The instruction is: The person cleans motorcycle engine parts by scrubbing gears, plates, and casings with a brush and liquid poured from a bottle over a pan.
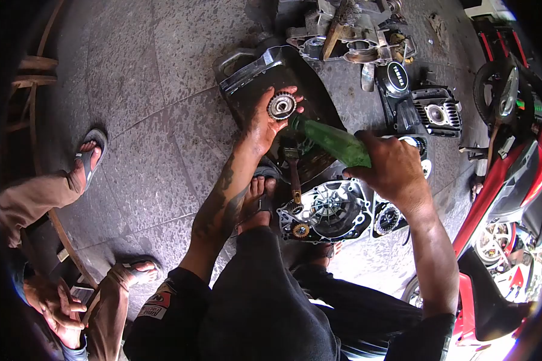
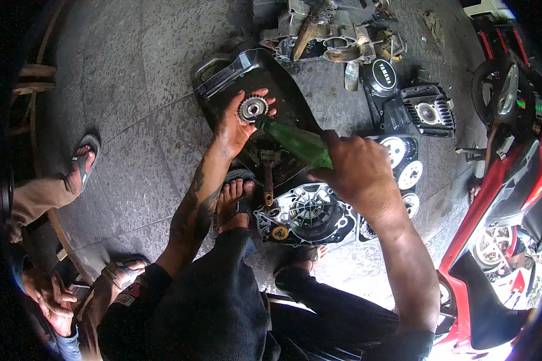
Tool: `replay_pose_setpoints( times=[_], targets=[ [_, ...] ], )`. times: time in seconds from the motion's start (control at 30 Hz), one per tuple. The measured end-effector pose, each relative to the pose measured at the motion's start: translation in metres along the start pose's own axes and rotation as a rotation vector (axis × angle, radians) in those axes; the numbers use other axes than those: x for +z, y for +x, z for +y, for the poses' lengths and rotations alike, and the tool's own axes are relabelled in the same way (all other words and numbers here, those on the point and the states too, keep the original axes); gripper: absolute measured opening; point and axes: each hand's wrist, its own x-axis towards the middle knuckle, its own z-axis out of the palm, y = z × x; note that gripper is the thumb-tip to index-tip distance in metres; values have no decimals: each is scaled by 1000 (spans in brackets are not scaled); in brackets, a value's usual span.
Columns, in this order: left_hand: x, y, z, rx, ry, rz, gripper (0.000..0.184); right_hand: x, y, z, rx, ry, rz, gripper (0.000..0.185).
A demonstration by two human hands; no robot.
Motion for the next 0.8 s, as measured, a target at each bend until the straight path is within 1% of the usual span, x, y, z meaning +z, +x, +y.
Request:
replay_pose_setpoints(
  times=[0.07,0.13,0.17,0.23,0.27,0.33,0.37,0.43,0.57,0.63,0.67,0.7,0.73,0.77,0.8],
  targets=[
    [0,0,1,14,-9,-19,49,0,-2,-2,-3,-18,-12,46],
    [-2,1,0,25,-108,-53,49,1,-3,-3,-6,-36,-25,46],
    [-4,2,-2,24,-108,-53,49,2,-4,-2,5,-53,-52,46],
    [-5,2,-5,43,-201,1,38,5,-5,0,14,-69,-78,47],
    [-5,2,-7,42,-201,1,38,6,-6,1,16,-47,-80,47],
    [2,-1,-6,94,-169,134,21,7,-9,3,20,-23,-83,47],
    [0,-1,-6,94,-170,134,21,7,-11,4,14,3,-52,47],
    [-2,1,-4,134,-151,108,9,7,-11,5,7,29,-21,47],
    [-2,2,-6,131,-99,183,7,5,-10,7,74,-12,-14,46],
    [-1,2,-6,117,-63,200,13,5,-9,9,90,-5,-16,46],
    [-1,1,-5,118,-63,200,13,6,-8,11,91,11,10,51],
    [0,-1,-3,103,-99,165,18,7,-8,12,93,28,35,55],
    [0,-2,-2,86,-134,130,23,7,-7,11,92,29,35,55],
    [-2,-1,-3,87,-135,131,23,7,-6,11,85,36,40,55],
    [-3,1,-5,71,-126,127,29,7,-5,11,76,42,46,54]
  ],
)
